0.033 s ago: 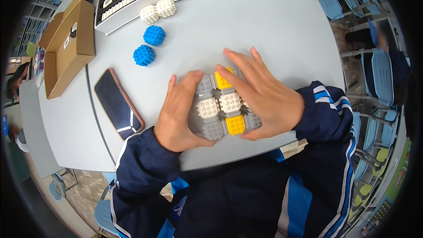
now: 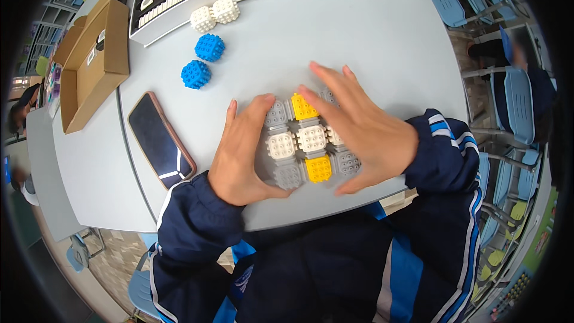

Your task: The person assembles a modular structure using interlocking plastic blocks. They connect gray, yellow, and white pieces into a 3x3 grid, then add a small white cube with a black circle to the top center.

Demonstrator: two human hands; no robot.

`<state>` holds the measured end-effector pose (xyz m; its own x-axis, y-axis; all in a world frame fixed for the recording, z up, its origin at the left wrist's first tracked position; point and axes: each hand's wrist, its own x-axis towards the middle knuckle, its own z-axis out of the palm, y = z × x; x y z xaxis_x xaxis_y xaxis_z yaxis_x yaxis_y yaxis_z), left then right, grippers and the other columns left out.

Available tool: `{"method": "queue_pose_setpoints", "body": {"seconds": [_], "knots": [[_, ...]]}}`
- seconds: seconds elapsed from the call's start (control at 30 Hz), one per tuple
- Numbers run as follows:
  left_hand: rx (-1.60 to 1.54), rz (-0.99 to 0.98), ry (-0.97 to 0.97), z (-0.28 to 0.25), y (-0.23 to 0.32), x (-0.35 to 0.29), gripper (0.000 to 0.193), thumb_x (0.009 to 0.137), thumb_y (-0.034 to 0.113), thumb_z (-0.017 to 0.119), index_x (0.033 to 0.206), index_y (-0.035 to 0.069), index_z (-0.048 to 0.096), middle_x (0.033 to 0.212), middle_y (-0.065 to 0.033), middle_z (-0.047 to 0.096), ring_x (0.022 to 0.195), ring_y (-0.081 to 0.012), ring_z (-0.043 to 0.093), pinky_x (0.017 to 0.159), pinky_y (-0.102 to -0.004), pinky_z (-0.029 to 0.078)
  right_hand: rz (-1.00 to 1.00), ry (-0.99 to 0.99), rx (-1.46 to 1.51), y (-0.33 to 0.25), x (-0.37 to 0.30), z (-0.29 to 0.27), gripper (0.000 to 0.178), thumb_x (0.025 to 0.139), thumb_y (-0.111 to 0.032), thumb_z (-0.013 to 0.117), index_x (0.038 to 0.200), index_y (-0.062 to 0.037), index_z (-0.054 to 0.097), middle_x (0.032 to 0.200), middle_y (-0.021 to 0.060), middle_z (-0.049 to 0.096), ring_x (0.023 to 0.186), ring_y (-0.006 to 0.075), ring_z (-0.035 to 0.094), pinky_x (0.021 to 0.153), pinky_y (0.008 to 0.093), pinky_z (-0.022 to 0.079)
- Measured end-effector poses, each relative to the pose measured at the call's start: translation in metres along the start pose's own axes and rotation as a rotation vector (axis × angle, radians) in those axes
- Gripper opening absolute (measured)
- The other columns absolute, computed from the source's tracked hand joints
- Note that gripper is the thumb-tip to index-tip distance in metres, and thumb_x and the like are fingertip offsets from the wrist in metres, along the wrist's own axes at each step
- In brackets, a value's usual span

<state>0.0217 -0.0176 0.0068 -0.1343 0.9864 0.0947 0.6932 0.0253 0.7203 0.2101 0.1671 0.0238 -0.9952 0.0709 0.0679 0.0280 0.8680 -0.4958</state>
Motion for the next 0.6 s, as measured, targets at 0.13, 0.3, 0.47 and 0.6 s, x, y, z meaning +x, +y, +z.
{"method": "queue_pose_setpoints", "body": {"seconds": [0.13, 0.3, 0.47, 0.6], "knots": [[0.057, 0.015, -0.013, -0.005, -0.001, 0.007, 0.137, 0.047, 0.032, 0.099, 0.157, 0.001, 0.024, 0.155, -0.0237, 0.038, 0.142, -0.0401, 0.042, 0.119, -0.0657, 0.017, -0.093, 0.012, 0.105, 0.045, -0.02, 0.006, 0.146, 0.053, -0.044, 0.097, 0.159, 0.0023, 0.008, 0.161, 0.0309, 0.02, 0.15, 0.049, 0.023, 0.121, 0.0679, 0.008], [0.083, 0.085, 0.027, -0.002, -0.003, 0.013, 0.138, 0.049, 0.037, 0.099, 0.157, -0.002, 0.022, 0.156, -0.0282, 0.033, 0.143, -0.0442, 0.038, 0.118, -0.0668, 0.017, -0.125, 0.044, 0.084, 0.041, -0.007, 0.006, 0.147, 0.054, -0.042, 0.097, 0.159, 0.0034, 0.005, 0.16, 0.0308, 0.023, 0.148, 0.0486, 0.026, 0.12, 0.0703, 0.005], [0.082, 0.076, 0.036, 0.0, -0.006, 0.011, 0.129, 0.051, 0.034, 0.098, 0.152, -0.005, 0.029, 0.149, -0.0287, 0.039, 0.138, -0.0444, 0.044, 0.118, -0.0629, 0.024, -0.054, 0.065, 0.129, 0.023, -0.006, 0.009, 0.135, 0.055, -0.035, 0.095, 0.156, 0.0045, 0.015, 0.154, 0.0308, 0.032, 0.146, 0.046, 0.032, 0.119, 0.0708, 0.003], [0.079, 0.118, 0.066, 0.0, -0.005, 0.011, 0.122, 0.052, 0.031, 0.098, 0.149, -0.006, 0.033, 0.144, -0.0278, 0.043, 0.133, -0.0438, 0.048, 0.117, -0.0596, 0.03, -0.084, 0.096, 0.092, 0.025, -0.006, 0.008, 0.127, 0.053, -0.034, 0.094, 0.153, 0.0039, 0.024, 0.15, 0.0302, 0.037, 0.143, 0.0453, 0.037, 0.119, 0.0712, 0.003]]}}
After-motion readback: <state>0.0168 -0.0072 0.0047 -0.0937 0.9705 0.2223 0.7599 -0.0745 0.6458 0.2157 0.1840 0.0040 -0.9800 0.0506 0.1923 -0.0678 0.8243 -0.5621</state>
